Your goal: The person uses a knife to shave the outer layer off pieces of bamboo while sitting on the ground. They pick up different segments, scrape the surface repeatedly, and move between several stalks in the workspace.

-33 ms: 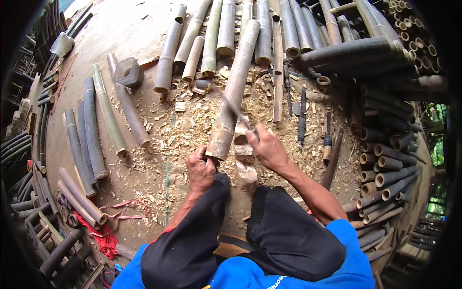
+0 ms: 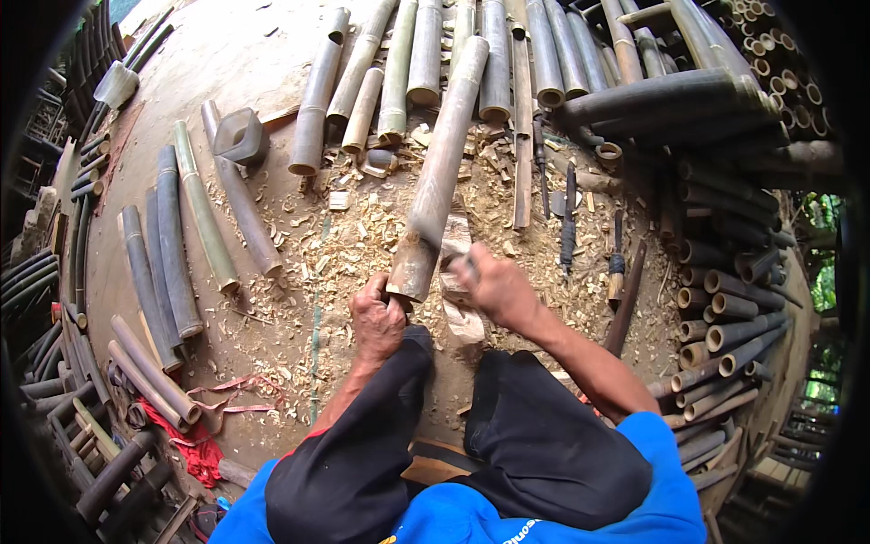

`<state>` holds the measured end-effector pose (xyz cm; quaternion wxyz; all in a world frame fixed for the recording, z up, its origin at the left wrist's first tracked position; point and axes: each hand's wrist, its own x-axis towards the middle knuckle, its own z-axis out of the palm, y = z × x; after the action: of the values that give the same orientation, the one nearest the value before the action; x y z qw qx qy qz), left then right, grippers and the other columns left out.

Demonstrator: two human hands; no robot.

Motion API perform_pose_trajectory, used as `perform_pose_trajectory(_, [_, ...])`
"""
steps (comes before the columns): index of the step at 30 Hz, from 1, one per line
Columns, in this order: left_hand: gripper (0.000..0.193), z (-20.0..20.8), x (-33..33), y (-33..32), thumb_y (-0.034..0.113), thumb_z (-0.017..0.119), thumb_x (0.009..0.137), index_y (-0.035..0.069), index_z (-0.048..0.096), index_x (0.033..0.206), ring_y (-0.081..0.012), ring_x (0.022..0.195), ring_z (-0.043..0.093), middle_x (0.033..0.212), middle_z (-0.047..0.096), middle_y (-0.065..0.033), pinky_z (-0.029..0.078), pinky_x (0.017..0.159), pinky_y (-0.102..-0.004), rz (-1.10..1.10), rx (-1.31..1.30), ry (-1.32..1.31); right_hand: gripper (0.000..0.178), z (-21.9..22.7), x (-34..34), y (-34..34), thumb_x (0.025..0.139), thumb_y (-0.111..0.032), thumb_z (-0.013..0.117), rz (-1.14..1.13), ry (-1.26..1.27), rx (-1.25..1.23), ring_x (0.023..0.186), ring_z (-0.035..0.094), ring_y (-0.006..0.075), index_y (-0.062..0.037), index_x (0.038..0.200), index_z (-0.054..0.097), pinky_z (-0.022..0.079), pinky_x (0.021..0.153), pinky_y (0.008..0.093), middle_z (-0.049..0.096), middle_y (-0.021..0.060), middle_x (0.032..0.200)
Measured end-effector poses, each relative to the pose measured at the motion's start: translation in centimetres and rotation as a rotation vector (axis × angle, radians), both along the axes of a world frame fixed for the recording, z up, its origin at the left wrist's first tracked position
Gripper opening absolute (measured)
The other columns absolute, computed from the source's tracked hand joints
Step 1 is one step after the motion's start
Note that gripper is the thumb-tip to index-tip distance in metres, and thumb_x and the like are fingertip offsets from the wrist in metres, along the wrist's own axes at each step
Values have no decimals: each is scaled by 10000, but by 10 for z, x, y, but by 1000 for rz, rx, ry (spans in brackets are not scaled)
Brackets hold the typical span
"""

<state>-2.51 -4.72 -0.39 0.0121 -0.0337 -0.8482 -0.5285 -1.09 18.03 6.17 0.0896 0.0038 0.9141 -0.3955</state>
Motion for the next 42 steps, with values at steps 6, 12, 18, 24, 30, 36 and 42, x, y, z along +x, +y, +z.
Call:
perform_pose_trajectory(6, [112, 10, -2, 2, 125, 661, 880, 26, 668, 932, -308, 638, 690, 754, 697, -148, 524, 620, -411, -11, -148, 42, 405, 2, 4, -6, 1036, -437, 560, 20, -21, 50, 710, 683, 480, -35, 1041, 510, 543, 618, 569, 657, 259, 742])
perform_pose_trajectory(12, [82, 22, 3, 1, 97, 658, 882, 30, 664, 929, -298, 586, 669, 715, 682, -147, 514, 584, -413, -36, -49, 69, 393, -7, -6, 12, 1045, -441, 560, 6, 27, 98, 568, 684, 295, -62, 941, 546, 539, 453, 434, 648, 154, 665])
perform_pose_trajectory(18, [204, -1, 5, -6, 190, 691, 972, 4, 668, 891, -149, 543, 630, 674, 671, -68, 455, 472, -309, 33, 256, -203, 363, -3, 3, -6, 1053, -406, 552, 63, 180, 56, 539, 664, 273, -55, 958, 546, 533, 424, 407, 629, 120, 670])
perform_pose_trajectory(24, [124, -22, 5, -24, 47, 567, 938, -2, 679, 920, -196, 567, 652, 714, 691, -116, 502, 537, -361, -39, -21, -92, 367, -24, 21, -20, 1058, -406, 538, 254, 416, 184, 561, 669, 275, -41, 1020, 528, 551, 436, 423, 619, 124, 699])
perform_pose_trajectory(30, [230, -25, -5, -79, 20, 597, 890, 50, 701, 1093, -294, 775, 709, 881, 725, -167, 551, 727, -429, 38, -364, -109, 390, -76, 26, 52, 1071, -445, 464, -455, -180, -140, 479, 431, 80, -56, 1076, 478, 367, 346, 276, 469, -31, 654])
perform_pose_trajectory(36, [364, -46, -17, -114, 68, 631, 825, -6, 709, 1173, -343, 1078, 679, 1141, 713, -207, 524, 976, -418, 23, -363, -81, 447, -110, 99, 72, 964, -324, 688, -599, -125, 390, 775, 637, 348, -2, 1204, 492, 526, 696, 475, 623, 159, 962])
perform_pose_trajectory(42, [744, -28, -74, -57, 420, 809, 824, 27, 570, 1409, -323, 1355, 531, 1444, 571, -218, 448, 1123, -437, -122, -450, -149, 515, -154, 129, 59, 949, -371, 642, -566, 26, 787, 1116, 535, 423, -44, 1319, 493, 456, 887, 535, 519, 203, 1193])
